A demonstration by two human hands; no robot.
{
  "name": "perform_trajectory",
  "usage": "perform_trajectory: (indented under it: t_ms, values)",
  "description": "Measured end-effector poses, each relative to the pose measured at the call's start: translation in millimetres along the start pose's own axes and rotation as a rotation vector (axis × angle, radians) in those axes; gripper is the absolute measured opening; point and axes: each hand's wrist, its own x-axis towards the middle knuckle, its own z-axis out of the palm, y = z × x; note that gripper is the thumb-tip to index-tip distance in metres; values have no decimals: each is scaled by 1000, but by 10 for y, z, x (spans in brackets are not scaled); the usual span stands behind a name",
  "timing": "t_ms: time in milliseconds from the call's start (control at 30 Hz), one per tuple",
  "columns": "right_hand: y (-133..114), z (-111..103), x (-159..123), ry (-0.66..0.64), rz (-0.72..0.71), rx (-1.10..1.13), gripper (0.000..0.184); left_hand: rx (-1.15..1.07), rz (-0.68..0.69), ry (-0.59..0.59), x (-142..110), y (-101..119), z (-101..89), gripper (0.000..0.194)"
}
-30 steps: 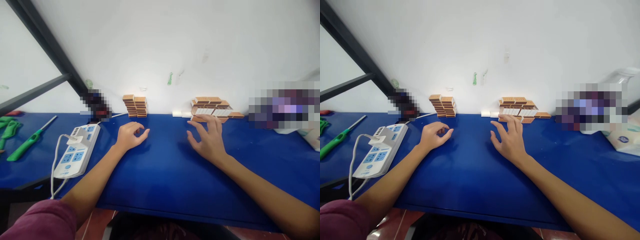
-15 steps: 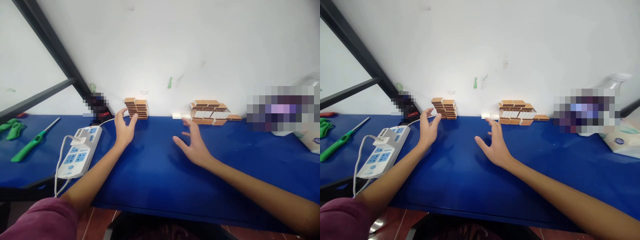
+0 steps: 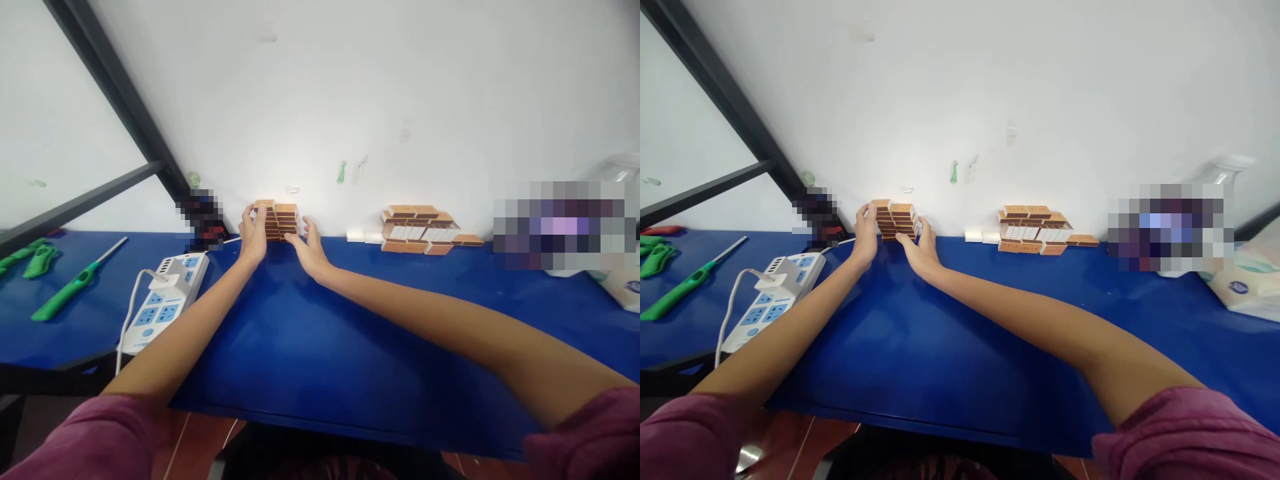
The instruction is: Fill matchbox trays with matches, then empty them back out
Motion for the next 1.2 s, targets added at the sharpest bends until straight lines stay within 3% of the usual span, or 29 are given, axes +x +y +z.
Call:
perform_trajectory:
  t_ms: [300,600,867,1133,1200]
  values:
    - [116,227,74,65,-139,-50,88,-11,35,-45,4,-56,51,74]
    - [110,249,53,74,-210,-88,83,-21,128,-82,-71,-58,113,66]
    - [140,217,-28,68,-265,-68,79,64,145,-101,-185,-8,82,72]
    - [174,97,126,211,-229,-99,72,144,122,24,-292,-45,24,78]
    - [173,63,184,178,-258,-93,64,135,152,40,-287,-52,12,74]
